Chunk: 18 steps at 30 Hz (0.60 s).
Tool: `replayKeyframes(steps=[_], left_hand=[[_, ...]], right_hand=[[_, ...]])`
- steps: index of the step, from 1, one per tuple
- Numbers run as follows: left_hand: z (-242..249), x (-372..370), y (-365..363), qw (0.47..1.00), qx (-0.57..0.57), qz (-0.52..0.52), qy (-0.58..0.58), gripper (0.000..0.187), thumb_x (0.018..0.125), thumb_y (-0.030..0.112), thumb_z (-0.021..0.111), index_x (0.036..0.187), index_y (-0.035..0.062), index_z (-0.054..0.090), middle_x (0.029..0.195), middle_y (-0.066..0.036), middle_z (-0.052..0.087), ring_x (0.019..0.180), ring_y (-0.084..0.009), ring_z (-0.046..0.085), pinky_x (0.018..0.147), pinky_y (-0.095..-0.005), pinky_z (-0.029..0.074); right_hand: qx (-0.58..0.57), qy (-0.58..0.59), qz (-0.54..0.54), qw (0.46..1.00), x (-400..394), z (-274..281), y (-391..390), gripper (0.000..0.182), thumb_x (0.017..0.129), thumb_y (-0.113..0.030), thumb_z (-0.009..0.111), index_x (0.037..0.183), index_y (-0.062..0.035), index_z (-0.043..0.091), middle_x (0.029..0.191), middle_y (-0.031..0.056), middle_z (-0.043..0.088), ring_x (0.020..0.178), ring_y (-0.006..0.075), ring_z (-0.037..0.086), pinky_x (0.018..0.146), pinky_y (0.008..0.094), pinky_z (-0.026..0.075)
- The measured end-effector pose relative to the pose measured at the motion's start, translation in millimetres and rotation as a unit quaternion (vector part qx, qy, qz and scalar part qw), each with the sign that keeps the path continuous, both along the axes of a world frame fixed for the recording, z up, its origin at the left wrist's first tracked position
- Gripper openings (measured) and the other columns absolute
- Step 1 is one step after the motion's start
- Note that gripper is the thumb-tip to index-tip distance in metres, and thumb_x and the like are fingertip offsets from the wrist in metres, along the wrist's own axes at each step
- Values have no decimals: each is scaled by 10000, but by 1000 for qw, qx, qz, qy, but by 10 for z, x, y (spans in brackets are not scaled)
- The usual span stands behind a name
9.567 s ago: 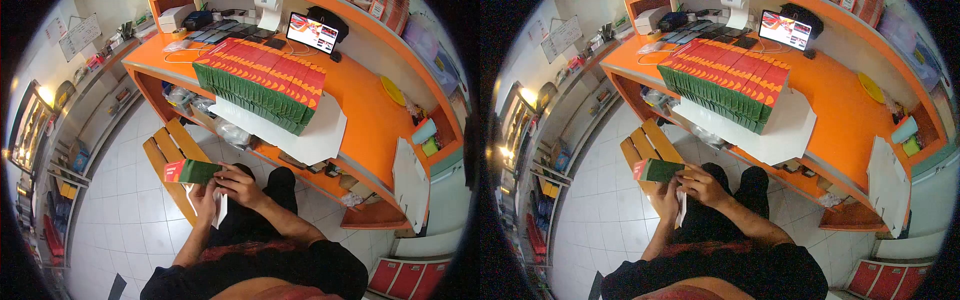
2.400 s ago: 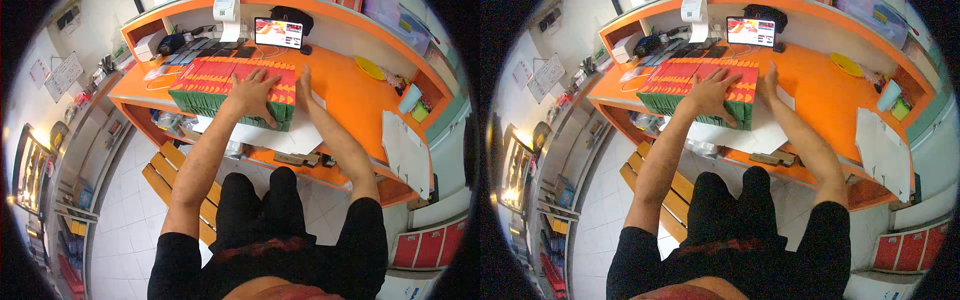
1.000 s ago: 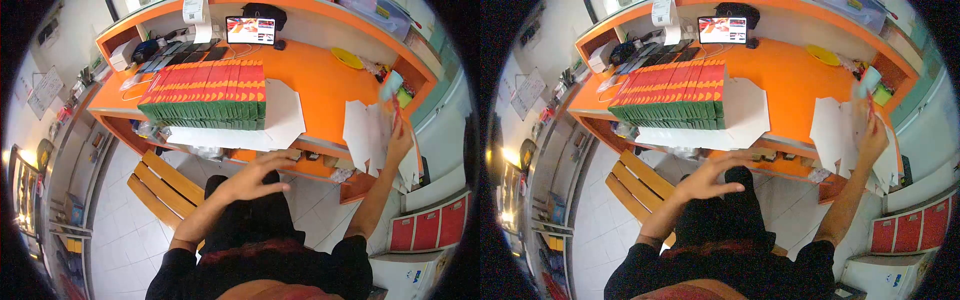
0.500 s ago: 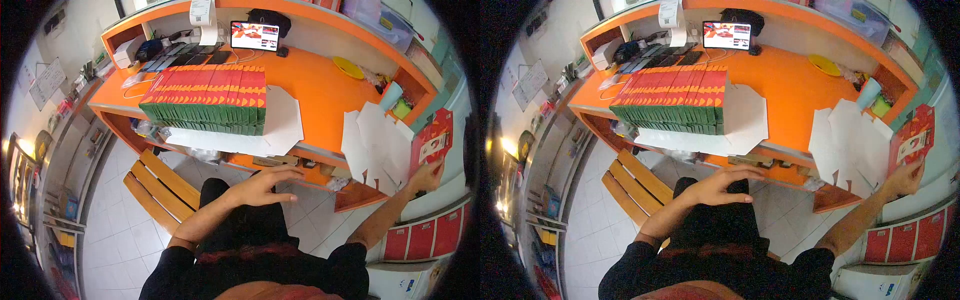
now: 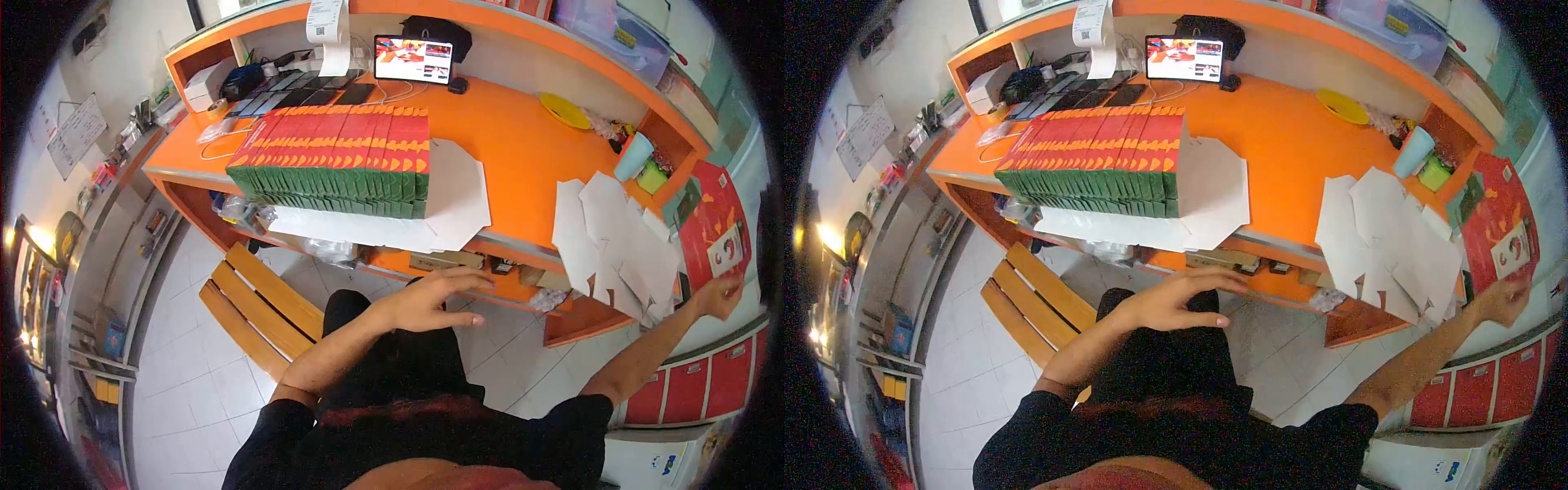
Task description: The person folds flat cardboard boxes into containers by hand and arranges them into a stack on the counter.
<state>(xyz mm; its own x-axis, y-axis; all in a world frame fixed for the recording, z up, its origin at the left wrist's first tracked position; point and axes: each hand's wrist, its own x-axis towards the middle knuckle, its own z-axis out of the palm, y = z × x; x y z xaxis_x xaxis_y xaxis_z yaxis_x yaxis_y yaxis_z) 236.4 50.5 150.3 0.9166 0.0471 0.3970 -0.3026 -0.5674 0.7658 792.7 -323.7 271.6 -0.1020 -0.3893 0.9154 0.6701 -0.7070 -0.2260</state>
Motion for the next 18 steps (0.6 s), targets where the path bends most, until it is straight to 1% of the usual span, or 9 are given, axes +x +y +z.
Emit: replayKeyframes(steps=[3, 6, 9, 11, 12, 14, 15, 16, 18], left_hand=[[-19, 78, -40, 1000, 1, -2, 8, 512, 903, 302, 717, 1309, 21, 584, 1366, -186, 560, 1329, -350, 492, 1125, -442, 377], [-93, 188, -89, 1000, -10, -18, 9, 553, 897, 353, 703, 1276, -29, 576, 1354, -222, 555, 1274, -381, 531, 1074, -458, 421], [42, 222, -228, 1000, -17, -14, -16, 588, 894, 350, 716, 1342, 9, 549, 1391, -209, 527, 1334, -373, 478, 1123, -460, 372], [77, 286, -365, 996, -27, 21, -78, 605, 875, 358, 739, 1339, 17, 555, 1377, -207, 533, 1339, -371, 471, 1136, -463, 360], [60, 359, -425, 991, -22, 49, -126, 627, 859, 367, 753, 1333, 7, 554, 1357, -216, 543, 1327, -376, 477, 1135, -471, 360], [-17, 379, -428, 985, 40, 71, -153, 748, 805, 384, 796, 1370, -7, 502, 1378, -241, 520, 1338, -382, 465, 1150, -477, 339], [-130, 381, -378, 985, 94, 67, -130, 850, 768, 394, 826, 1414, -12, 452, 1418, -257, 487, 1360, -381, 446, 1166, -476, 319], [-412, 372, -351, 984, 66, 20, -163, 908, 748, 387, 845, 1434, -19, 410, 1417, -259, 495, 1342, -370, 469, 1149, -475, 346], [-879, 203, -297, 985, -2, -42, -166, 946, 737, 373, 858, 1446, -25, 376, 1411, -257, 506, 1319, -353, 494, 1125, -470, 378]], right_hand=[[-56, 96, -10, 994, -207, 74, -9, 270, 941, -240, 673, 935, 14, 766, 896, 163, 757, 785, 275, 740, 701, 375, 584], [45, -75, -82, 993, -143, 111, -384, 264, 926, -234, 701, 924, 21, 767, 875, 161, 758, 763, 269, 738, 676, 381, 583], [79, -1, 29, 996, -1869, 350, 301, 287, 931, -246, 702, 933, 34, 766, 905, 159, 761, 767, 213, 722, 681, 369, 580], [-8, 82, 112, 990, -2594, 190, 600, 248, 946, -180, 687, 915, 59, 744, 879, 154, 752, 815, 222, 713, 714, 384, 585], [-20, 134, 240, 961, -2896, -62, 693, 259, 963, -207, 655, 970, 38, 739, 964, 163, 744, 859, 245, 709, 750, 393, 582], [-59, 171, 437, 881, -3620, -476, 1177, 271, 957, -231, 665, 1054, 20, 697, 1068, 185, 696, 985, 278, 656, 840, 422, 535], [-105, 179, 549, 810, -3959, -635, 1418, 290, 954, -243, 670, 1096, 11, 676, 1119, 195, 672, 1049, 294, 630, 885, 436, 512], [-167, 180, 663, 707, -4270, -727, 1637, 317, 952, -254, 676, 1138, 2, 654, 1171, 206, 648, 1112, 311, 604, 930, 451, 488], [-321, 160, 823, 440, -4694, -704, 2012, 387, 946, -278, 686, 1221, -17, 612, 1275, 227, 599, 1238, 343, 551, 1021, 479, 441]])
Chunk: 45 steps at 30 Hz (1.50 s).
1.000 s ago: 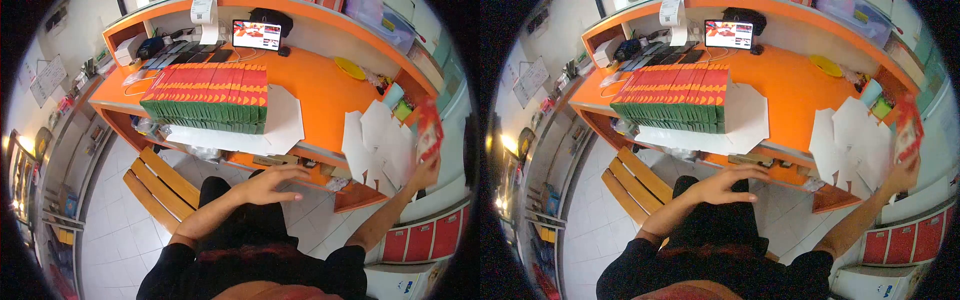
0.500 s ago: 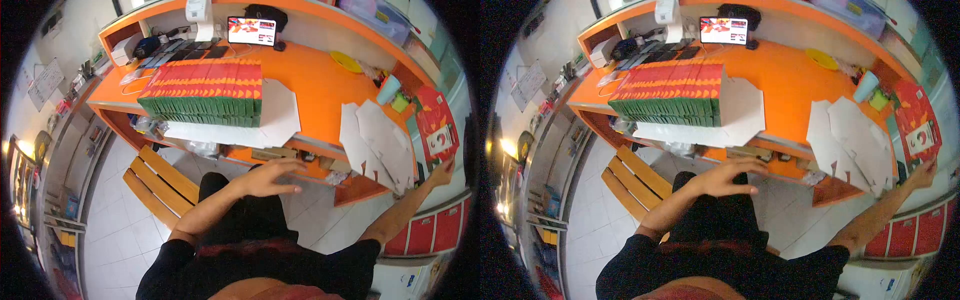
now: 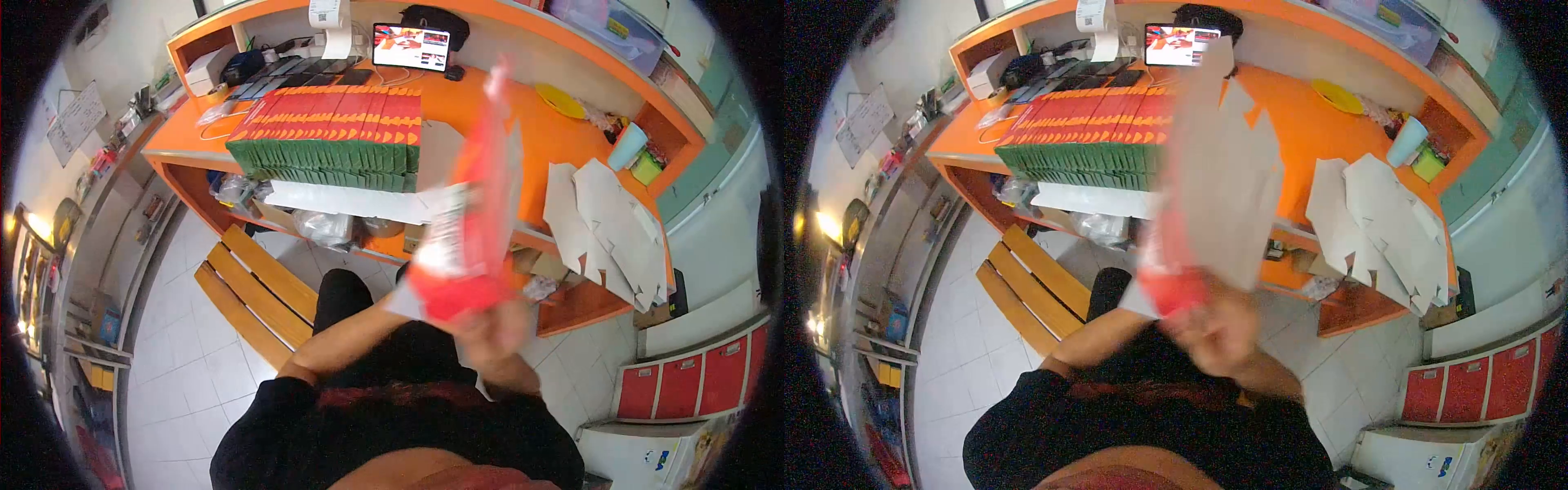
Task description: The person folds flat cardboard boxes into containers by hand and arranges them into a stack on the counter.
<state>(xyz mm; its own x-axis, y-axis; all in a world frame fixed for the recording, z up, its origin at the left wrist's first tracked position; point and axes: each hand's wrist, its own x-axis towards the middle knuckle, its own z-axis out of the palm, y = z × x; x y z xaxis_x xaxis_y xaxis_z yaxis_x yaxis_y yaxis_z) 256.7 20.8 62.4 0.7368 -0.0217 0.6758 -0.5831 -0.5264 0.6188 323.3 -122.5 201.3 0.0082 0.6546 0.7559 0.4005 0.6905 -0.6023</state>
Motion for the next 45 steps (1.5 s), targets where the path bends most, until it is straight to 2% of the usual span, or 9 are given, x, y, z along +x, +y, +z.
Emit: replayKeyframes(steps=[4, 15, 19, 22, 28, 32, 36, 39, 45], left_hand=[[-484, -1228, -79, 955, -247, 49, 157, 855, 771, 346, 829, 1413, -25, 402, 1393, -244, 518, 1298, -334, 507, 1099, -458, 398], [-421, -3382, -318, 756, -493, 430, 9, 608, 867, 273, 751, 1321, -23, 476, 1344, -209, 552, 1242, -281, 542, 1028, -423, 453], [-548, -3045, -321, 504, -417, 735, -182, 475, 1001, 272, 586, 1353, -22, 462, 1350, -185, 534, 1281, -250, 500, 1075, -400, 404], [-679, -2642, -503, 692, -351, 580, -247, 605, 1036, 456, 438, 1466, 34, 379, 1396, -133, 509, 1335, -259, 450, 1141, -402, 332], [47, -2907, -451, 587, -648, 408, -262, 572, 1037, 488, 381, 1414, 64, 453, 1350, -129, 569, 1224, -268, 571, 1038, -443, 458], [321, -2893, -259, 626, -621, 411, -230, 379, 1037, 329, 498, 1310, 70, 545, 1229, -84, 648, 1077, -218, 658, 909, -383, 539], [-14, -2761, -115, 666, -520, 450, -290, 315, 1034, 262, 547, 1275, 59, 559, 1209, -94, 659, 1083, -217, 651, 916, -388, 541], [-38, -2515, -63, 644, -486, 497, -319, 318, 1040, 294, 542, 1247, 55, 566, 1180, -94, 661, 1062, -218, 656, 879, -373, 561], [92, -2059, -195, 676, -421, 515, -318, 303, 1058, 277, 503, 1226, 33, 571, 1157, -91, 661, 1036, -222, 655, 881, -386, 555]], right_hand=[[-141, -27, 318, 937, -398, -88, 363, 608, 938, -398, 669, 1404, -42, 509, 1517, 241, 391, 1424, 381, 375, 1136, 444, 351], [-97, -115, 100, 984, -637, -253, 1110, 336, 809, -101, 794, 1108, 14, 694, 920, 129, 667, 764, 264, 664, 674, 357, 526], [-78, -167, 76, 980, -1273, -408, 1215, 429, 808, -76, 736, 1235, -106, 702, 819, 71, 607, 678, 241, 597, 647, 357, 515], [-33, -275, 171, 945, -1695, -907, 1235, 612, 805, -124, 752, 1390, -203, 591, 1166, 90, 628, 1045, 267, 629, 897, 400, 515], [-75, -416, 299, 856, -1557, -831, 1267, 862, 829, -161, 739, 1556, -308, 300, 1648, 104, 186, 1528, 268, 171, 1230, 523, 183], [62, -127, 311, 940, -1374, -1078, 1400, 540, 908, -92, 661, 1424, -81, 502, 1384, 141, 582, 1311, 295, 541, 1158, 483, 372], [-319, 372, 313, 813, -1499, -1019, 1210, 281, 1023, -112, 545, 1269, -3, 627, 1104, 141, 716, 1078, 316, 687, 979, 359, 523], [-57, 96, 240, 964, -1303, -845, 1227, 331, 913, -141, 675, 1218, -11, 671, 1217, 139, 666, 1154, 331, 643, 997, 372, 524], [131, -160, 97, 973, -1048, -643, 1352, 416, 709, -97, 780, 1116, -26, 734, 1260, 95, 661, 1220, 390, 594, 951, 432, 570]])
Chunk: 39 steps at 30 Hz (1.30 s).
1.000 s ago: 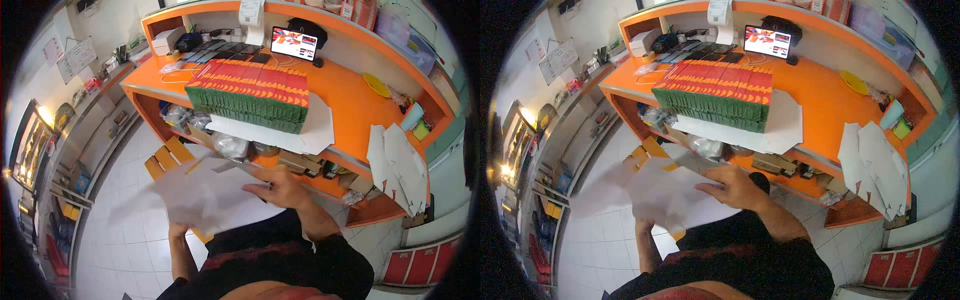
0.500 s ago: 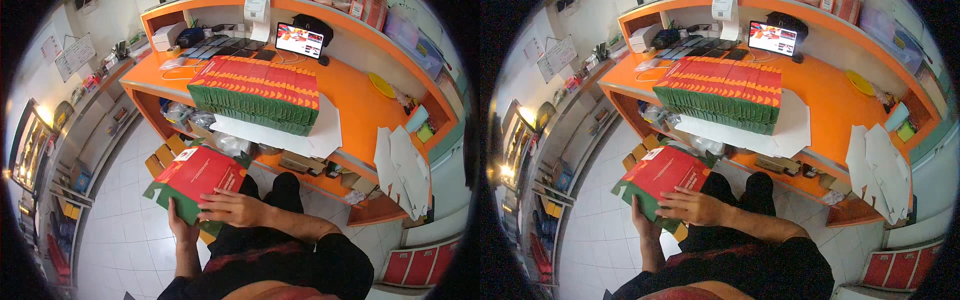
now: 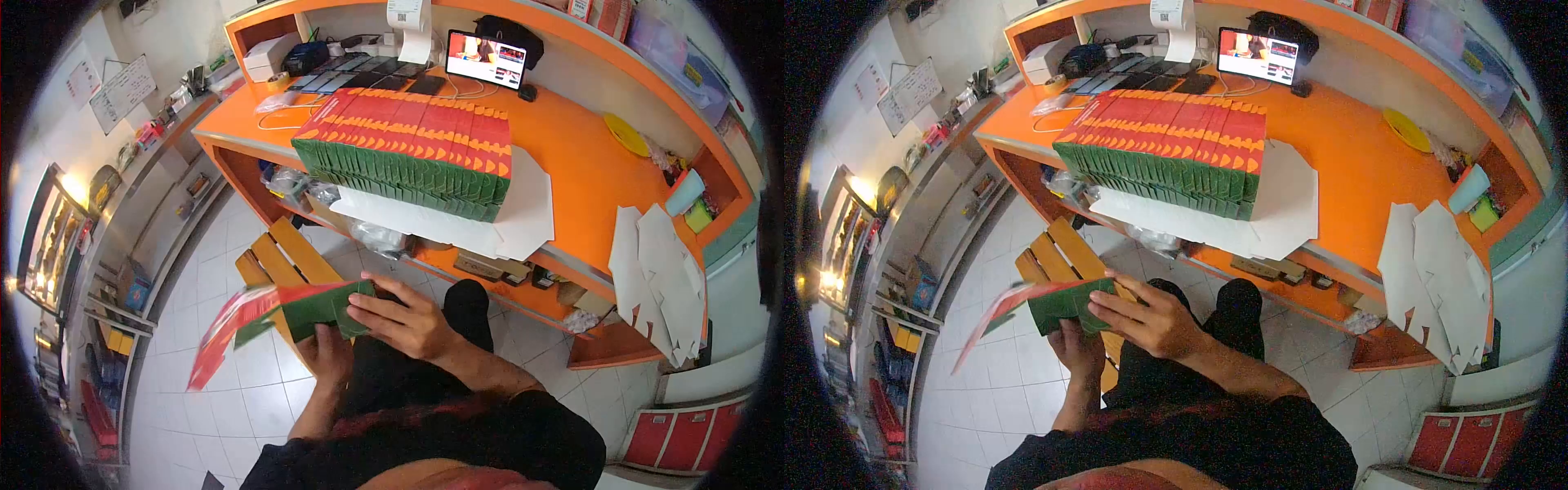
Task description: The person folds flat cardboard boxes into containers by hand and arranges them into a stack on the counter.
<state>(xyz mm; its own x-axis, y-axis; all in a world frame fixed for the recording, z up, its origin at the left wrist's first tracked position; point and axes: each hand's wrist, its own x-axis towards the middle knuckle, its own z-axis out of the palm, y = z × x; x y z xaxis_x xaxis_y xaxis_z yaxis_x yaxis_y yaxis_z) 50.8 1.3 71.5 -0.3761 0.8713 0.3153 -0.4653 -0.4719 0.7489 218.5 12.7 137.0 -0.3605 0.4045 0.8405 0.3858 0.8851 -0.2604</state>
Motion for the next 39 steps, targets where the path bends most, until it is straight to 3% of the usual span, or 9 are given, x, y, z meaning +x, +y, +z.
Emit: replayKeyframes(steps=[9, 14, 17, 18, 21, 23, 27, 32, 39], left_hand=[[163, -83, -6, 992, 63, -73, 82, 362, 1030, 282, 563, 1259, 3, 544, 1222, -123, 629, 1116, -247, 608, 917, -398, 520], [-42, 312, -239, 992, 4, -79, -101, 449, 1008, 268, 603, 1328, -24, 484, 1294, -171, 587, 1132, -293, 605, 949, -431, 519], [-79, 183, -165, 988, 0, -19, 156, 425, 984, 175, 636, 1338, -11, 493, 1293, -146, 596, 1124, -279, 611, 918, -404, 532], [-267, 20, -96, 971, -109, -25, 214, 459, 939, 84, 669, 1358, 16, 494, 1303, -107, 600, 1126, -265, 617, 920, -391, 535], [-192, 51, 68, 934, -78, 62, 342, 312, 893, -5, 693, 1190, -22, 603, 1102, -132, 682, 1021, -226, 655, 911, -397, 533], [-193, 60, 101, 923, -64, 68, 374, 314, 897, 2, 686, 1197, -20, 598, 1109, -132, 678, 1027, -227, 651, 914, -396, 531], [-244, 19, 64, 915, -59, 39, 398, 318, 907, 17, 672, 1211, -18, 587, 1124, -132, 669, 1041, -229, 644, 920, -394, 525], [-298, -7, 78, 909, -56, 34, 413, 324, 919, 36, 654, 1229, -14, 574, 1142, -131, 659, 1058, -232, 634, 928, -392, 519], [-309, -44, 96, 907, -56, 13, 417, 334, 936, 62, 630, 1253, -10, 555, 1167, -131, 644, 1081, -235, 621, 939, -389, 510]], right_hand=[[61, -17, -11, 998, 165, -56, -26, 346, 731, -128, 737, 1068, -50, 755, 1240, 43, 683, 1217, 420, 593, 958, 473, 558], [4, 50, -39, 998, -52, -394, 28, 453, 729, -122, 756, 1171, -34, 709, 1370, 104, 594, 1292, 436, 524, 992, 494, 534], [-41, 21, -1, 999, -45, -332, 98, 525, 714, -140, 794, 1212, -21, 682, 1387, 136, 572, 1325, 426, 494, 1013, 507, 506], [-62, -9, 17, 998, 40, -222, 118, 519, 711, -138, 807, 1200, -13, 685, 1374, 145, 579, 1326, 424, 493, 1019, 506, 495], [-59, 21, 9, 998, 124, -54, 75, 548, 675, -145, 839, 1183, -12, 683, 1307, 153, 607, 1262, 382, 541, 1004, 481, 497], [-30, 75, 16, 997, -18, 89, -12, 487, 683, -120, 823, 1142, -14, 698, 1237, 144, 638, 1194, 353, 584, 979, 461, 511], [-18, -17, 8, 1000, -59, -76, 20, 323, 729, -60, 767, 1046, -25, 723, 1062, 108, 683, 1024, 286, 639, 899, 415, 546], [32, -53, 33, 998, -5, -232, 299, 353, 742, -108, 714, 1066, 31, 692, 1170, 119, 653, 1157, 290, 598, 948, 413, 544], [-52, -53, -126, 989, -208, -94, 10, 338, 673, -70, 783, 989, 18, 702, 1145, 115, 652, 1159, 311, 584, 920, 424, 542]])
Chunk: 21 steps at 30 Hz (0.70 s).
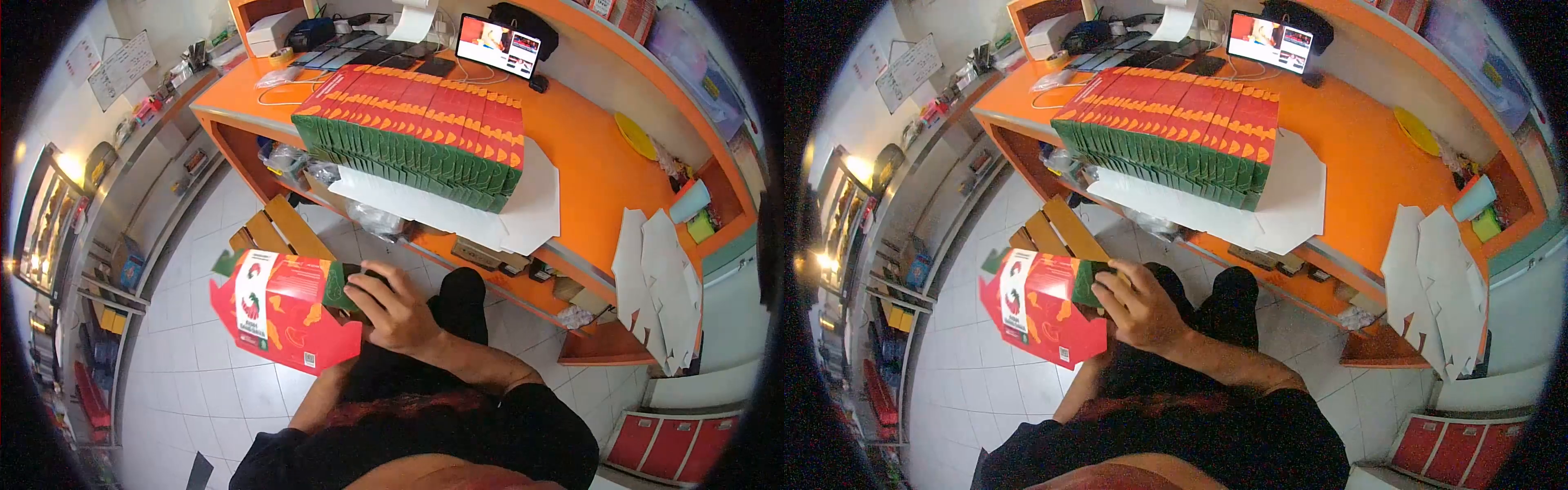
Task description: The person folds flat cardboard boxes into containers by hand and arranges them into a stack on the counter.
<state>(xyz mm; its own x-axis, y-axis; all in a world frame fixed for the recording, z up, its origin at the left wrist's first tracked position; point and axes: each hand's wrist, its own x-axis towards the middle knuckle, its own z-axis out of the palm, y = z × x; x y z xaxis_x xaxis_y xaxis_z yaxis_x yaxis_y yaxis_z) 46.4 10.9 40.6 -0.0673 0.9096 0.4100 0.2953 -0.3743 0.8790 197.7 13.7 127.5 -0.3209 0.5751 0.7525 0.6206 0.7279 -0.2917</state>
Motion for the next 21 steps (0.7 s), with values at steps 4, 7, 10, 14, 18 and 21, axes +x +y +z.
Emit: replayKeyframes(steps=[4, 7, 10, 14, 18, 21], left_hand=[[28, 7, 55, 1000, -2, -1, 6, 340, 946, 77, 616, 1267, -7, 544, 1182, -131, 636, 1095, -238, 614, 945, -387, 504], [27, 11, 77, 1000, -6, -9, 3, 345, 953, 88, 605, 1278, -5, 536, 1193, -131, 629, 1105, -239, 608, 950, -386, 500], [24, 6, 98, 1000, -9, -15, 0, 350, 961, 99, 595, 1288, -3, 528, 1204, -131, 623, 1115, -241, 602, 955, -384, 496], [40, -37, 115, 999, -21, -30, -5, 357, 970, 114, 581, 1302, 0, 517, 1218, -131, 614, 1128, -243, 595, 961, -382, 491], [28, -33, 140, 999, -25, -41, -4, 364, 980, 129, 567, 1316, 2, 507, 1233, -131, 606, 1141, -245, 587, 968, -381, 486], [6, -49, 90, 998, -33, -56, -2, 370, 987, 140, 556, 1327, 4, 499, 1244, -131, 600, 1152, -246, 581, 972, -379, 482]], right_hand=[[49, 68, 47, 995, -3, -120, 11, 290, 683, -37, 767, 956, 27, 690, 1011, 112, 668, 1064, 314, 624, 866, 423, 553], [49, 30, 48, 997, 71, -110, 72, 232, 732, -78, 780, 914, 28, 682, 977, 115, 670, 1014, 308, 641, 824, 408, 562], [18, 22, 49, 998, 68, -142, 60, 263, 769, -74, 749, 999, 36, 685, 1043, 147, 679, 1039, 322, 653, 865, 409, 564], [-1, 12, 75, 997, 128, -239, 153, 322, 788, -51, 730, 1090, 46, 679, 1095, 172, 680, 1078, 340, 659, 914, 409, 559], [-58, 60, 89, 992, 196, -288, 224, 343, 828, -86, 660, 1137, 62, 652, 1163, 199, 654, 1132, 330, 633, 974, 399, 527], [-128, 147, 115, 974, 225, -183, 167, 339, 811, -83, 749, 1113, 52, 671, 1097, 188, 697, 1006, 298, 699, 867, 361, 567]])
